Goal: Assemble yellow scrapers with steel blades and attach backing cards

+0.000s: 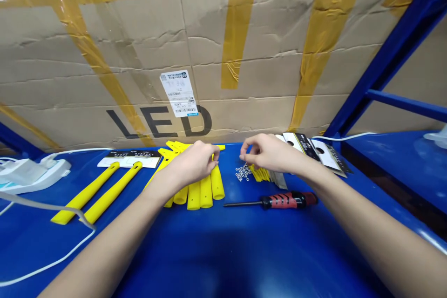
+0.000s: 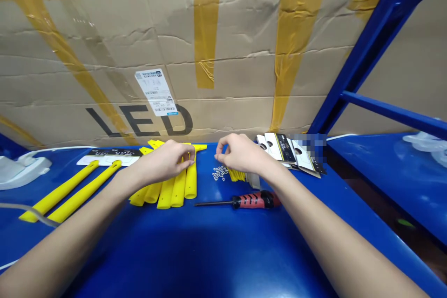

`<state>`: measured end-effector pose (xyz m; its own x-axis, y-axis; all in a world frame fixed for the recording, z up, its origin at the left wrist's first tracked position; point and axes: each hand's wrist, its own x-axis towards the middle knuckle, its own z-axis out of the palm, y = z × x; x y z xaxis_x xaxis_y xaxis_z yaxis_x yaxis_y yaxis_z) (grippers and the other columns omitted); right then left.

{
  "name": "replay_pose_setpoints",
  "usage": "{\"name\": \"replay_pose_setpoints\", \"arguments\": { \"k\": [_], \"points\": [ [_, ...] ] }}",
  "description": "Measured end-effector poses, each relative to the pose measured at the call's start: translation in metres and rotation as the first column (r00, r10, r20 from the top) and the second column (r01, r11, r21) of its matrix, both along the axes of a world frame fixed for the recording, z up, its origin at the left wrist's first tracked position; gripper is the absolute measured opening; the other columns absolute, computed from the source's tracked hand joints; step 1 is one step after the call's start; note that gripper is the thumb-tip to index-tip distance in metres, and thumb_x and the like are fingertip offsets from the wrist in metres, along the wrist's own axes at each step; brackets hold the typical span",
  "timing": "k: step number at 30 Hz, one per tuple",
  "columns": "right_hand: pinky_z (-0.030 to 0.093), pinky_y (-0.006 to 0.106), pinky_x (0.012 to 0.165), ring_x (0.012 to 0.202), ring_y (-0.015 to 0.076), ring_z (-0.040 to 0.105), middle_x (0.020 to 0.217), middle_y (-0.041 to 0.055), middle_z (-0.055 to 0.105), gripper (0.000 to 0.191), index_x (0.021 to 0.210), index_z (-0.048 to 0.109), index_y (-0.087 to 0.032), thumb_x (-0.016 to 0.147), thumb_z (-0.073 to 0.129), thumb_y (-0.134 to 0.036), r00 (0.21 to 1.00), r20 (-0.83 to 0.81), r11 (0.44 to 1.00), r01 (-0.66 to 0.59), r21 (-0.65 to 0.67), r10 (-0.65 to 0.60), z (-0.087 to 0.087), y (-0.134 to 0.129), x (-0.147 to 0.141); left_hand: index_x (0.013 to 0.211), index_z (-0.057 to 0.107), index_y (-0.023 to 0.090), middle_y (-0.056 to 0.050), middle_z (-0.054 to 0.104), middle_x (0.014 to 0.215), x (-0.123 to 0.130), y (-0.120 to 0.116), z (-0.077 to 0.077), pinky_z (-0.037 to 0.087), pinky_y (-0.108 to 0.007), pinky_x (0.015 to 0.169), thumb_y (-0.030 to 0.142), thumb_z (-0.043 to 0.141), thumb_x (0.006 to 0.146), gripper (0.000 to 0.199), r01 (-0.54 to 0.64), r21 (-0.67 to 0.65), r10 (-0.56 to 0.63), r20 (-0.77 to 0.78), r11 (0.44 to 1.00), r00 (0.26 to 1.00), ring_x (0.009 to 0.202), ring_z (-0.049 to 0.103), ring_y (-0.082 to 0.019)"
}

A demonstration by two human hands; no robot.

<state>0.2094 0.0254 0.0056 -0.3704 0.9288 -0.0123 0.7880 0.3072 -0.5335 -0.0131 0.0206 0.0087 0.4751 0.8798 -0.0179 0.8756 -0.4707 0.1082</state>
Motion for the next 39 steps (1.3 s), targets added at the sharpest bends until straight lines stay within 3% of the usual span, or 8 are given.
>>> {"name": "replay_pose_setpoints", "arguments": {
  "k": [6, 9, 15, 20, 26, 30, 33, 39],
  "points": [
    [0.041, 0.027, 0.052, 0.055, 0.0152, 0.063, 0.065, 0.0023, 0.071, 0.006, 0.079, 0.062, -0.021, 0.081, 0.062, -0.026, 0.999, -0.047, 0.999, 0.012, -0.038, -0.014, -0.014, -0.006, -0.038, 0.093, 0.07, 0.017, -0.007, 0.073, 0.079, -0.038, 0.011, 0.036, 0.045, -0.029, 0.066, 0.021, 0.052, 0.087, 0.019, -0.092, 0.019, 0.093, -0.013, 0.996, 0.996, 0.072, 0.065, -0.019],
    [0.039, 0.027, 0.052, 0.052, 0.0144, 0.061, 0.067, 0.0024, 0.071, 0.002, 0.079, 0.061, -0.021, 0.079, 0.062, -0.023, 0.998, -0.055, 1.0, 0.009, -0.024, -0.011, -0.017, -0.003, -0.053, 0.098, 0.071, 0.02, -0.008, 0.076, 0.094, -0.063, 0.012, 0.05, 0.046, -0.027, 0.066, 0.022, 0.056, 0.082, 0.022, -0.257, -0.028, 0.245, -0.214, 0.966, 0.946, 0.082, 0.068, -0.021],
    [0.038, 0.027, 0.055, 0.06, 0.0144, 0.063, 0.069, 0.0007, 0.072, 0.003, 0.077, 0.062, -0.021, 0.079, 0.06, -0.022, 0.993, -0.101, 0.997, -0.061, 0.042, 0.065, -0.011, -0.002, -0.081, 0.1, 0.072, 0.013, -0.02, 0.075, 0.103, -0.082, 0.008, 0.039, 0.052, -0.033, 0.064, 0.016, 0.066, 0.067, 0.034, -0.462, -0.128, 0.374, -0.421, 0.877, 0.826, 0.086, 0.071, -0.032],
    [0.04, 0.026, 0.054, 0.062, 0.0146, 0.065, 0.069, -0.0001, 0.073, 0.005, 0.078, 0.062, -0.021, 0.081, 0.058, -0.021, 0.986, -0.133, 0.994, -0.098, 0.038, 0.103, -0.004, -0.004, -0.099, 0.108, 0.071, 0.012, -0.018, 0.074, 0.109, -0.085, 0.012, 0.027, 0.056, -0.029, 0.067, 0.012, 0.069, 0.064, 0.044, -0.484, -0.232, 0.362, -0.421, 0.843, 0.832, 0.092, 0.072, -0.029],
    [0.041, 0.026, 0.058, 0.066, 0.0159, 0.066, 0.072, 0.0018, 0.074, 0.006, 0.078, 0.064, -0.02, 0.079, 0.058, -0.018, 0.986, -0.135, 0.994, -0.096, 0.049, 0.102, -0.004, -0.004, -0.107, 0.134, 0.059, 0.02, -0.016, 0.069, 0.128, -0.095, 0.016, 0.026, 0.059, -0.027, 0.063, 0.021, 0.073, 0.069, 0.067, -0.514, -0.316, 0.402, -0.356, 0.798, 0.844, 0.078, 0.075, -0.023],
    [0.042, 0.026, 0.058, 0.067, 0.0159, 0.067, 0.072, 0.0012, 0.074, 0.009, 0.079, 0.065, -0.02, 0.078, 0.057, -0.018, 0.984, -0.143, 0.994, -0.105, 0.041, 0.11, -0.005, -0.002, -0.106, 0.135, 0.063, 0.032, -0.01, 0.07, 0.131, -0.093, 0.014, 0.031, 0.057, -0.034, 0.087, 0.028, 0.077, 0.07, 0.066, -0.524, -0.25, 0.426, -0.357, 0.814, 0.831, 0.106, 0.071, -0.031],
    [0.043, 0.026, 0.058, 0.068, 0.0159, 0.068, 0.073, 0.0006, 0.074, 0.01, 0.081, 0.067, -0.021, 0.079, 0.057, -0.019, 0.981, -0.155, 0.993, -0.109, 0.036, 0.113, -0.005, -0.002, -0.103, 0.129, 0.069, 0.031, -0.01, 0.069, 0.132, -0.089, 0.012, 0.035, 0.052, -0.038, 0.098, 0.025, 0.078, 0.07, 0.06, -0.526, -0.177, 0.442, -0.36, 0.832, 0.821, 0.122, 0.063, -0.035],
    [0.044, 0.026, 0.057, 0.066, 0.0154, 0.068, 0.072, 0.0009, 0.074, 0.007, 0.081, 0.066, -0.021, 0.081, 0.059, -0.021, 0.977, -0.177, 0.993, -0.115, 0.021, 0.117, -0.002, -0.005, -0.094, 0.125, 0.071, 0.024, -0.016, 0.072, 0.123, -0.089, 0.005, 0.044, 0.055, -0.042, 0.091, 0.013, 0.068, 0.075, 0.051, -0.508, -0.047, 0.464, -0.34, 0.86, 0.818, 0.111, 0.068, -0.036]
  ]
}}
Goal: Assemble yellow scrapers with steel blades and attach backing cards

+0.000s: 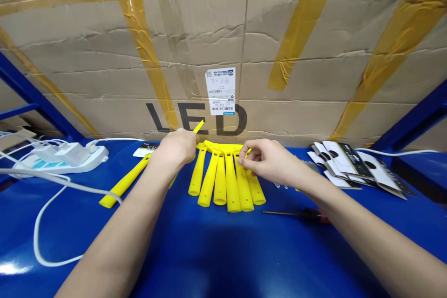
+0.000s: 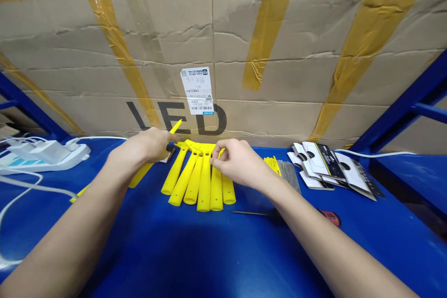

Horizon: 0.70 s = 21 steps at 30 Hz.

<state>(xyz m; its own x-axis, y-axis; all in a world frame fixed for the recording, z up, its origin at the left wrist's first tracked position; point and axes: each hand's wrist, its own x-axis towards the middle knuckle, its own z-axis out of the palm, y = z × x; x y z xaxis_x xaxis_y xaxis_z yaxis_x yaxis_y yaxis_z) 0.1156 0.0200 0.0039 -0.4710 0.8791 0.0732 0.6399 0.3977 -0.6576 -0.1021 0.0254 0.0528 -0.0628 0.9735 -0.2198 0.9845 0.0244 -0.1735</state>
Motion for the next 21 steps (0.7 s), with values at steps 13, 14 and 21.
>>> {"name": "replay_pose_setpoints", "arguments": {
  "k": [13, 14, 21],
  "points": [
    [0.055, 0.028, 0.074, 0.09, 0.0184, 0.07, 0.113, 0.0079, 0.075, 0.053, 0.131, 0.061, -0.023, 0.082, 0.074, -0.041, 0.933, -0.31, 0.958, 0.098, -0.271, -0.183, 0.018, -0.003, 0.071, 0.157, 0.011, 0.03, -0.008, 0.071, 0.112, 0.047, -0.026, 0.006, 0.052, -0.029, 0.078, 0.027, 0.059, 0.09, 0.082, 0.466, 0.232, -0.506, 0.579, 0.854, 0.639, 0.09, 0.07, -0.021],
    [0.054, 0.028, 0.075, 0.089, 0.0178, 0.069, 0.104, 0.0065, 0.076, 0.043, 0.121, 0.066, -0.022, 0.083, 0.073, -0.041, 0.932, -0.328, 0.958, 0.06, -0.28, -0.154, 0.019, -0.004, 0.077, 0.158, 0.007, 0.031, -0.007, 0.071, 0.112, 0.055, -0.028, 0.006, 0.052, -0.027, 0.078, 0.026, 0.059, 0.091, 0.085, 0.486, 0.209, -0.496, 0.633, 0.848, 0.594, 0.089, 0.07, -0.019],
    [0.05, 0.027, 0.061, 0.066, 0.0153, 0.064, 0.072, 0.0038, 0.073, 0.032, 0.077, 0.075, -0.02, 0.083, 0.068, -0.051, 0.981, -0.174, 0.957, 0.027, -0.289, -0.08, 0.021, -0.001, 0.122, 0.14, 0.054, 0.024, -0.005, 0.069, 0.13, 0.094, -0.024, -0.008, 0.047, -0.032, 0.099, 0.032, 0.056, 0.095, 0.046, 0.527, 0.314, -0.601, 0.565, 0.79, 0.565, 0.114, 0.065, -0.022]
  ]
}}
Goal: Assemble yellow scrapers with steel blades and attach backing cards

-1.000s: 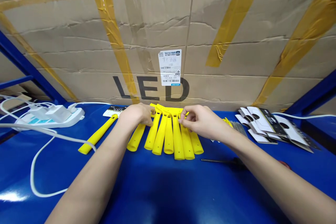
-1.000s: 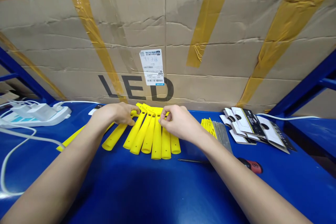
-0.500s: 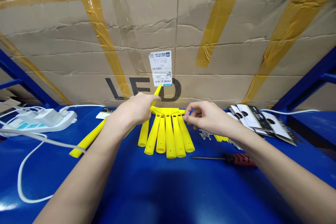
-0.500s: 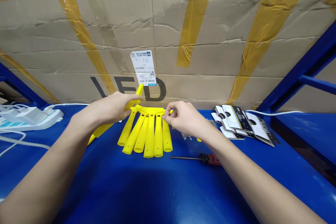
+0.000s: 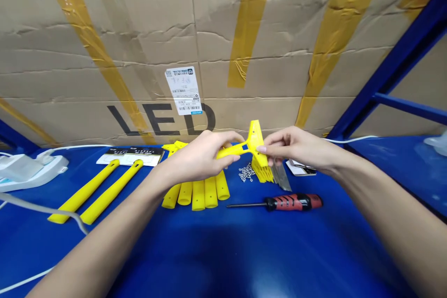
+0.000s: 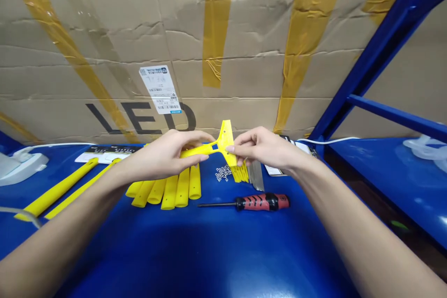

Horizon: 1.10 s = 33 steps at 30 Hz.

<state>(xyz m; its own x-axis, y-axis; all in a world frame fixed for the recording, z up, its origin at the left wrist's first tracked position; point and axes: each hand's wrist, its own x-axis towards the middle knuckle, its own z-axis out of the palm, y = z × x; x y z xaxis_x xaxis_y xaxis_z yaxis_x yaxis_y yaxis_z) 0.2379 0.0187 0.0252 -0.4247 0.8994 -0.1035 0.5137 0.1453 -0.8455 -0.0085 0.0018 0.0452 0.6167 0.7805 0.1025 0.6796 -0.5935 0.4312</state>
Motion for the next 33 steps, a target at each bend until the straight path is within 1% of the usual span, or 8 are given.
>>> {"name": "replay_pose_setpoints", "arguments": {
  "k": [2, 6, 14, 20, 24, 27, 29, 33],
  "points": [
    [0.052, 0.028, 0.061, 0.067, 0.0173, 0.067, 0.073, 0.0057, 0.075, 0.026, 0.078, 0.076, -0.02, 0.086, 0.066, -0.043, 0.983, 0.18, 0.999, 0.038, 0.023, -0.041, -0.001, 0.006, 0.011, 0.135, 0.06, 0.021, -0.006, 0.069, 0.131, 0.003, 0.002, -0.004, 0.045, -0.036, 0.102, 0.035, 0.052, 0.097, 0.041, -0.01, 0.039, 0.014, -0.099, 0.999, 0.995, 0.119, 0.063, -0.024],
    [0.053, 0.032, 0.058, 0.058, 0.0205, 0.069, 0.058, 0.004, 0.071, 0.006, 0.069, 0.072, -0.021, 0.073, 0.072, -0.016, 0.822, 0.523, 0.974, 0.182, 0.133, -0.225, -0.01, 0.016, 0.023, 0.139, 0.06, 0.021, -0.008, 0.066, 0.136, 0.003, 0.006, -0.01, 0.044, -0.038, 0.105, 0.041, 0.054, 0.096, 0.047, -0.036, 0.036, 0.043, -0.228, 0.999, 0.973, 0.125, 0.059, -0.026],
    [0.05, 0.034, 0.045, 0.044, 0.0219, 0.063, 0.047, 0.0038, 0.061, 0.019, 0.053, 0.062, -0.02, 0.059, 0.076, -0.01, 0.735, 0.643, 0.973, 0.217, 0.077, -0.215, -0.021, 0.011, 0.007, 0.137, 0.063, 0.023, -0.007, 0.069, 0.132, 0.007, 0.006, -0.016, 0.048, -0.038, 0.099, 0.042, 0.055, 0.096, 0.045, -0.006, 0.014, 0.009, -0.285, 1.0, 0.959, 0.122, 0.061, -0.027],
    [0.047, 0.03, 0.044, 0.044, 0.0202, 0.062, 0.048, 0.0028, 0.061, 0.02, 0.057, 0.063, -0.02, 0.055, 0.073, -0.003, 0.681, 0.696, 0.972, 0.2, 0.121, -0.227, -0.019, 0.01, -0.002, 0.138, 0.061, 0.022, -0.008, 0.069, 0.13, 0.006, 0.001, -0.012, 0.047, -0.038, 0.101, 0.043, 0.054, 0.097, 0.047, 0.011, 0.033, -0.002, -0.283, 0.999, 0.959, 0.121, 0.061, -0.026],
    [0.045, 0.032, 0.047, 0.056, 0.0253, 0.067, 0.055, 0.0045, 0.063, 0.026, 0.067, 0.069, -0.02, 0.05, 0.072, -0.001, 0.643, 0.701, 0.951, 0.2, 0.235, -0.308, -0.013, 0.011, 0.003, 0.139, 0.06, 0.024, -0.008, 0.07, 0.127, 0.007, -0.003, -0.008, 0.047, -0.037, 0.099, 0.043, 0.055, 0.097, 0.046, -0.002, 0.0, 0.002, -0.294, 1.0, 0.956, 0.12, 0.061, -0.026],
    [0.047, 0.034, 0.054, 0.067, 0.0266, 0.069, 0.065, 0.0052, 0.068, 0.04, 0.09, 0.074, -0.021, 0.053, 0.073, -0.006, 0.66, 0.652, 0.924, 0.2, 0.326, -0.372, 0.001, 0.008, 0.008, 0.139, 0.06, 0.026, -0.005, 0.071, 0.125, 0.006, -0.005, -0.005, 0.048, -0.035, 0.095, 0.041, 0.056, 0.096, 0.046, 0.004, -0.026, -0.013, -0.314, 1.0, 0.949, 0.117, 0.062, -0.026],
    [0.048, 0.033, 0.056, 0.064, 0.0225, 0.067, 0.069, 0.0025, 0.071, 0.049, 0.105, 0.072, -0.023, 0.058, 0.073, -0.01, 0.735, 0.581, 0.931, 0.201, 0.306, -0.349, 0.011, 0.005, 0.01, 0.139, 0.06, 0.026, -0.005, 0.072, 0.124, 0.003, -0.005, -0.003, 0.048, -0.033, 0.092, 0.041, 0.056, 0.096, 0.046, 0.003, -0.027, -0.012, -0.329, 1.0, 0.944, 0.113, 0.064, -0.025],
    [0.046, 0.03, 0.048, 0.054, 0.0166, 0.06, 0.066, 0.0023, 0.071, 0.029, 0.089, 0.074, -0.021, 0.062, 0.069, -0.013, 0.952, 0.214, 0.975, 0.207, 0.078, -0.219, 0.017, 0.002, 0.007, 0.139, 0.06, 0.027, -0.006, 0.073, 0.122, -0.004, 0.0, -0.002, 0.049, -0.032, 0.085, 0.042, 0.056, 0.095, 0.046, -0.013, -0.033, 0.001, -0.348, 0.999, 0.937, 0.109, 0.066, -0.025]
  ]
}}
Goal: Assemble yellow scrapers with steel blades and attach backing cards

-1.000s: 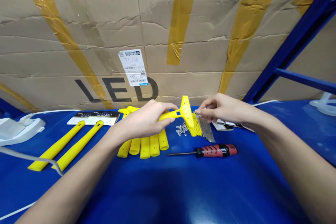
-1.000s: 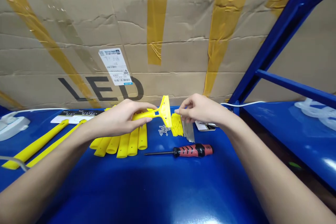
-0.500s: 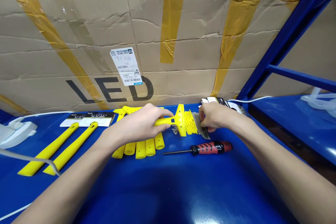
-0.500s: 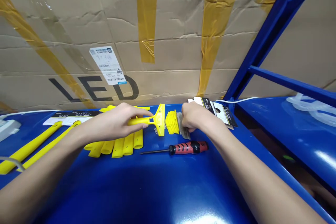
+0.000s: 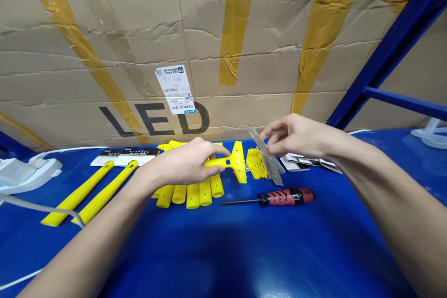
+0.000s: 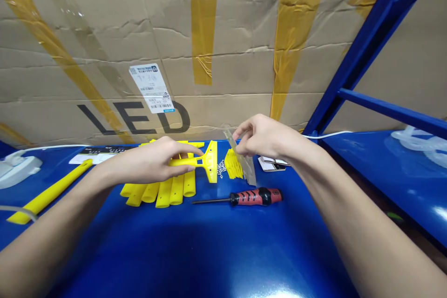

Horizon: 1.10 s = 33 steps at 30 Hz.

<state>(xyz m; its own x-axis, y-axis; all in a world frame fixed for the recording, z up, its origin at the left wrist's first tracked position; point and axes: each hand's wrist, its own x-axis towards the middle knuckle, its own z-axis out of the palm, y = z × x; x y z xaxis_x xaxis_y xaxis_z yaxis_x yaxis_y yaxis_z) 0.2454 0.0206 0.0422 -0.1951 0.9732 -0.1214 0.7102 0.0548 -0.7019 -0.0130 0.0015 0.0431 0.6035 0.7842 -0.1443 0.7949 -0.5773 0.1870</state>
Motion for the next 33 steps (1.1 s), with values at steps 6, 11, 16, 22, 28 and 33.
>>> {"name": "replay_pose_setpoints", "arguments": {
  "k": [6, 11, 16, 22, 28, 33],
  "points": [
    [0.056, 0.029, 0.062, 0.064, 0.0153, 0.063, 0.073, 0.0029, 0.07, 0.011, 0.075, 0.074, -0.022, 0.066, 0.072, -0.017, 0.955, -0.292, 0.988, -0.092, -0.128, 0.051, -0.016, 0.005, -0.011, 0.139, 0.061, 0.023, -0.005, 0.069, 0.132, -0.007, 0.004, 0.003, 0.048, -0.03, 0.09, 0.04, 0.054, 0.095, 0.047, -0.006, -0.003, 0.006, -0.008, 1.0, 1.0, 0.114, 0.065, -0.023],
    [0.054, 0.024, 0.06, 0.063, 0.0114, 0.056, 0.071, 0.0022, 0.063, 0.008, 0.073, 0.067, -0.019, 0.074, 0.072, -0.025, 0.912, -0.411, 0.985, -0.074, -0.154, 0.005, -0.019, 0.004, -0.016, 0.139, 0.06, 0.024, -0.003, 0.068, 0.135, -0.01, 0.002, 0.009, 0.048, -0.028, 0.089, 0.035, 0.056, 0.094, 0.047, -0.037, -0.025, 0.036, -0.033, 0.999, 0.999, 0.113, 0.066, -0.022],
    [0.04, 0.02, 0.046, 0.052, 0.0073, 0.048, 0.073, 0.0029, 0.069, 0.015, 0.067, 0.057, -0.019, 0.079, 0.064, -0.024, 0.875, -0.476, 0.973, -0.175, -0.147, 0.086, -0.019, 0.0, -0.021, 0.138, 0.061, 0.024, -0.004, 0.072, 0.127, -0.011, 0.001, 0.012, 0.049, -0.026, 0.081, 0.036, 0.056, 0.094, 0.046, -0.038, -0.032, 0.037, -0.03, 0.999, 0.999, 0.103, 0.069, -0.02],
    [0.034, 0.021, 0.046, 0.047, 0.0066, 0.047, 0.066, 0.0004, 0.07, 0.017, 0.069, 0.053, -0.02, 0.073, 0.07, -0.02, 0.854, -0.5, 0.969, -0.225, -0.106, 0.144, -0.02, -0.005, -0.026, 0.137, 0.062, 0.024, -0.004, 0.077, 0.109, -0.013, 0.001, 0.012, 0.049, -0.027, 0.073, 0.037, 0.055, 0.094, 0.045, -0.031, -0.067, 0.029, -0.031, 0.997, 0.999, 0.09, 0.071, -0.02],
    [0.045, 0.023, 0.056, 0.056, 0.0092, 0.055, 0.062, -0.0025, 0.063, 0.027, 0.08, 0.061, -0.018, 0.07, 0.083, -0.032, 0.833, -0.538, 0.97, -0.218, -0.106, 0.129, -0.023, 0.0, -0.02, 0.138, 0.06, 0.023, -0.002, 0.077, 0.11, -0.017, 0.002, 0.011, 0.051, -0.023, 0.072, 0.036, 0.055, 0.095, 0.045, -0.032, -0.168, 0.04, 0.044, 0.985, 0.998, 0.081, 0.072, -0.015],
    [0.044, 0.023, 0.056, 0.059, 0.0115, 0.059, 0.064, -0.0032, 0.069, 0.057, 0.113, 0.058, -0.022, 0.066, 0.089, -0.028, 0.85, -0.522, 0.98, -0.154, -0.126, 0.067, -0.032, 0.006, -0.02, 0.144, 0.052, 0.02, -0.003, 0.077, 0.103, -0.018, 0.004, 0.011, 0.051, -0.024, 0.076, 0.037, 0.055, 0.097, 0.05, 0.025, -0.229, 0.01, 0.149, 0.973, 0.989, 0.088, 0.072, -0.017]
  ]
}}
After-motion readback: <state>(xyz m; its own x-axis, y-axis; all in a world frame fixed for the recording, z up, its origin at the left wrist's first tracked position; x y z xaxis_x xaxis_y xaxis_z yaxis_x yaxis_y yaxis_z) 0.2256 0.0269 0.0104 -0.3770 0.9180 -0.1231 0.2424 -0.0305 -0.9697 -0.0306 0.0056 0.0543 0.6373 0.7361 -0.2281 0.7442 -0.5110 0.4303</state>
